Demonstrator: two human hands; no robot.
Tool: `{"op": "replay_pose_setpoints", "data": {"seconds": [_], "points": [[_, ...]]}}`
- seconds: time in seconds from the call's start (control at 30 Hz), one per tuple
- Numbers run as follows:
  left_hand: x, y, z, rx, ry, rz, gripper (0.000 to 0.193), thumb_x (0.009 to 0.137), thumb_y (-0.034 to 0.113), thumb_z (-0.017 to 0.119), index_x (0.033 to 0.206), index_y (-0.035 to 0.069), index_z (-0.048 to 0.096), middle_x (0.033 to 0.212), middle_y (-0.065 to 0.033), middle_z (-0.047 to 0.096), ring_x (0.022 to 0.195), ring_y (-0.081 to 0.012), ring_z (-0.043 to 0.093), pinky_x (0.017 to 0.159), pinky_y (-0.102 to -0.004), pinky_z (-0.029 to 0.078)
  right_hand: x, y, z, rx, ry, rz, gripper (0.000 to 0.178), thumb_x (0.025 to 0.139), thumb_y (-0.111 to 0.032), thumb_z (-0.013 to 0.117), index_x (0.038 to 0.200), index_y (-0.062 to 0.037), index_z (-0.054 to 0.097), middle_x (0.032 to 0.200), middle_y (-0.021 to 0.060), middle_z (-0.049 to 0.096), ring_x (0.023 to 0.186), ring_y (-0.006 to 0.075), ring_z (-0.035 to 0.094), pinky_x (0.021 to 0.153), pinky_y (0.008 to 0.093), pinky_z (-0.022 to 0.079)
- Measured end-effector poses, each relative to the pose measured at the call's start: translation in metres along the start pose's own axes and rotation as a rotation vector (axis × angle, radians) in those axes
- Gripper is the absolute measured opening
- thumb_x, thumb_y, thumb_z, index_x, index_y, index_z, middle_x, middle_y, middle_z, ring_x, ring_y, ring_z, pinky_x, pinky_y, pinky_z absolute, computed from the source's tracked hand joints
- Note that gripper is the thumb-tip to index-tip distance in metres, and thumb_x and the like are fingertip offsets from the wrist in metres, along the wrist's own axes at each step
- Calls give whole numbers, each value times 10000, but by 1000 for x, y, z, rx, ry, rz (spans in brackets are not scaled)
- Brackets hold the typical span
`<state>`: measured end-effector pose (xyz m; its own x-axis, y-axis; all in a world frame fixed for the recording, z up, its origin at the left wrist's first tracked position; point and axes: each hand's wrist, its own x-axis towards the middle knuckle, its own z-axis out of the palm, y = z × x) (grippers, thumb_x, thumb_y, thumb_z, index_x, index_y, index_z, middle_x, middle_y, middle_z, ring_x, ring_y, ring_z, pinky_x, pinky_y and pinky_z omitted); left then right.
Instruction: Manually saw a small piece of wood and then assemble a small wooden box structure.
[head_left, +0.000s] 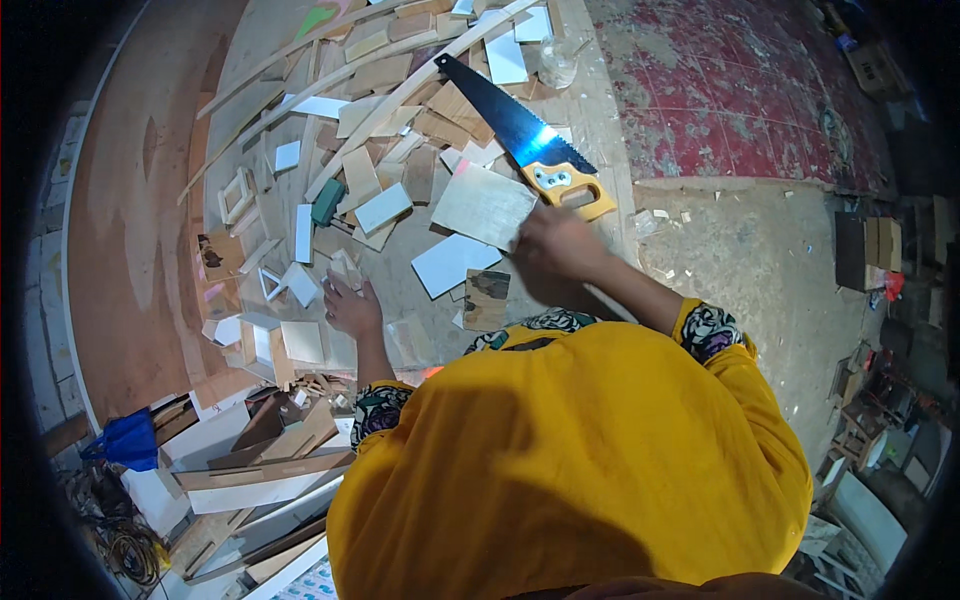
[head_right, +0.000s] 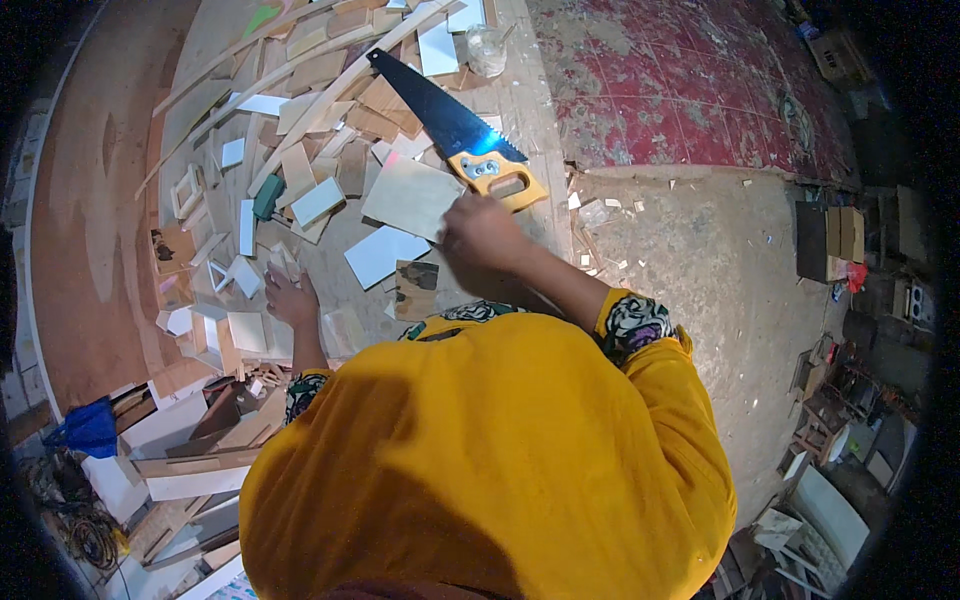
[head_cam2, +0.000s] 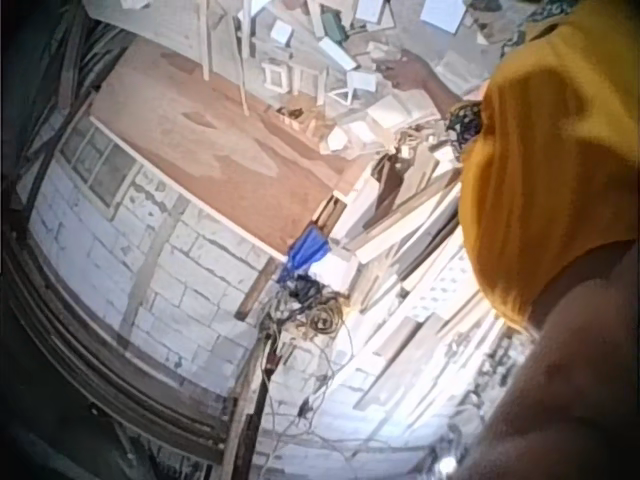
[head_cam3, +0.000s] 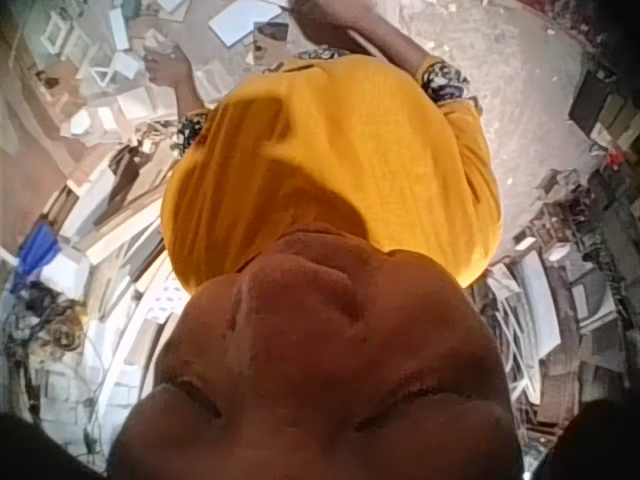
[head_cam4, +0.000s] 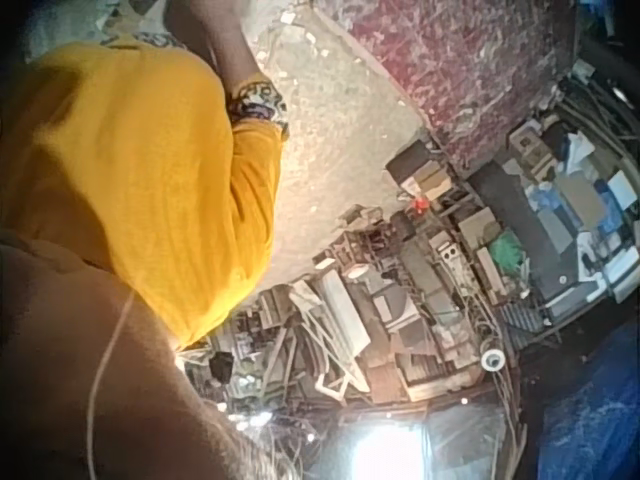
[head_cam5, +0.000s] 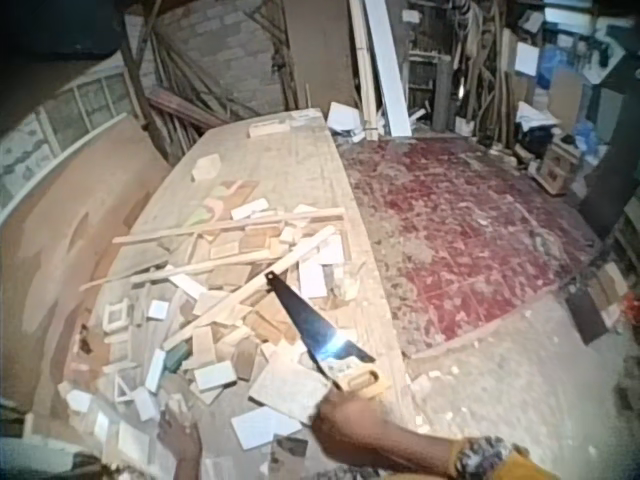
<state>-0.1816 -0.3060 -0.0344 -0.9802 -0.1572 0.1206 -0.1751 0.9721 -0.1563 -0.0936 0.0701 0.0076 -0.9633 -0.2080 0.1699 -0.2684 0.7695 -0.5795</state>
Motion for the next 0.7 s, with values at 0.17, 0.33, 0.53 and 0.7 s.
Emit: {"op": "replay_pose_setpoints", "data": {"seconds": [0.17, 0.33, 0.53, 0.7], "points": [[-2, -3, 6, -6, 41, 13, 749, 817, 430, 563, 1421, 111, 256, 1400, -134, 365, 1208, -329, 413, 924, -519, 354, 8, -47, 41, 126, -257, -34, 452, 658, -296, 738, 992, -63, 541, 884, 140, 580, 829, 339, 591, 686, 438, 489], [-5, -3, 6, -16, 46, 9, 757, 800, 427, 575, 1418, 118, 265, 1367, -130, 397, 1184, -333, 427, 922, -515, 347, 14, -44, 54, 137, -366, 37, 449, 678, -222, 723, 1053, -99, 508, 897, 139, 582, 838, 337, 603, 678, 431, 496], [-3, -7, 6, -42, 50, 0, 754, 798, 428, 573, 1419, 129, 268, 1353, -126, 398, 1209, -322, 407, 934, -506, 342, 9, -29, 44, 152, -177, 117, 267, 721, -183, 651, 961, -101, 569, 873, 125, 583, 809, 334, 600, 677, 428, 487], [-11, 7, -7, -6, 111, -7, 820, 785, 486, 583, 1424, 93, 251, 1467, -154, 243, 1347, -337, 218, 1018, -559, 231, -12, 6, 25, 70, -106, 216, 224, 730, -200, 650, 915, -89, 589, 869, 118, 586, 799, 325, 602, 676, 421, 490]]}}
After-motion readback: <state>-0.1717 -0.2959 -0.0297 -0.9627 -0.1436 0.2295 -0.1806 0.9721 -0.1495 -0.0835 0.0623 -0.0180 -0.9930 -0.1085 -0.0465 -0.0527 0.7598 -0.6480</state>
